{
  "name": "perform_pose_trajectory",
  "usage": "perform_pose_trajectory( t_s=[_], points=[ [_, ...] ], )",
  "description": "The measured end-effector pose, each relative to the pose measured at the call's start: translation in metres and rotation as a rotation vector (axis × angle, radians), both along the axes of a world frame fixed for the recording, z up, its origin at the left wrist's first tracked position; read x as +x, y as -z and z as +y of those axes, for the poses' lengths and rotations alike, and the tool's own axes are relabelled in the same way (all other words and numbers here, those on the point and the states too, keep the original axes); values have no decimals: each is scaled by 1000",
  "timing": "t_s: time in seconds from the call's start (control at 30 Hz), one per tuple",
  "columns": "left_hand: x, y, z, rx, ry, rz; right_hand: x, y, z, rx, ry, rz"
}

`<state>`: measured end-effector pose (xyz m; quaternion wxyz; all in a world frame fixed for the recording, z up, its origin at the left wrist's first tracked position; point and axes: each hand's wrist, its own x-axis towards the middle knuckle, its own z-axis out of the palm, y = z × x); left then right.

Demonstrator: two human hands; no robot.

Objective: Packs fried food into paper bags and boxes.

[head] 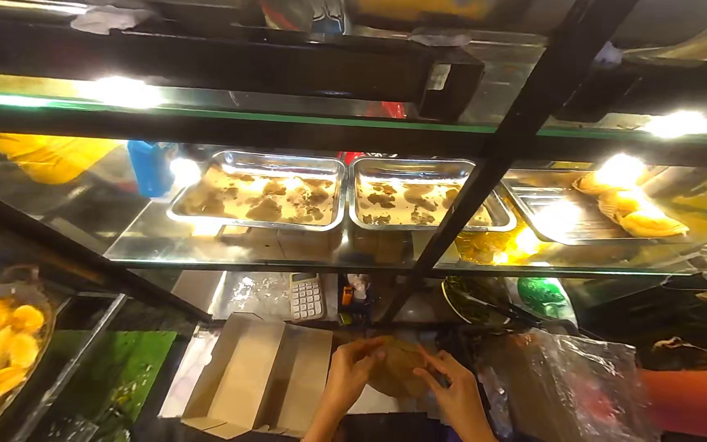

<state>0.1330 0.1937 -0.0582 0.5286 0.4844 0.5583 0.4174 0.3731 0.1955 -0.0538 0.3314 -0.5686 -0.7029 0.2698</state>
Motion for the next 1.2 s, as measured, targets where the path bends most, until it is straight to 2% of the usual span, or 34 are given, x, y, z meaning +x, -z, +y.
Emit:
perform_pose_trajectory(
  t_s=[0.13, 0.2, 0.27, 0.43, 0.53, 0.6, 0.73, 0.8, 0.9, 0.97, 1.07, 1.2],
  points=[
    [-7, -4, -2, 275, 123, 361, 4, 5, 1, 128, -88, -36],
    [-11, 2, 1, 384, 134, 419, 6, 7, 2, 161, -135, -20],
    [-13, 5, 4, 403, 138, 405, 9, 7, 4, 134, -167, 1],
    [-15, 19, 11, 114, 152, 159, 14, 12, 3, -113, -139, 197],
    [-5, 22, 21, -17, 182, 198, 14, 12, 1, -275, -47, 375],
    [0, 11, 32, -134, 268, 332, 9, 11, -3, -191, -9, 303],
    [11, -19, 56, -417, 415, 590, -8, 16, -11, 123, -10, -100],
    [11, -17, 59, -332, 410, 573, -10, 22, -11, 137, 40, -123],
    [4, 7, 50, 139, 347, 307, -8, 26, -7, 91, 71, -23],
    [0, 22, 48, 328, 400, 234, -5, 28, -4, 94, 34, 4],
    [-5, 34, 47, 411, 382, 292, -2, 28, 1, 140, -43, -67],
    [-10, 38, 28, 403, 200, 140, 4, 15, 8, 123, -153, -19]
  ],
)
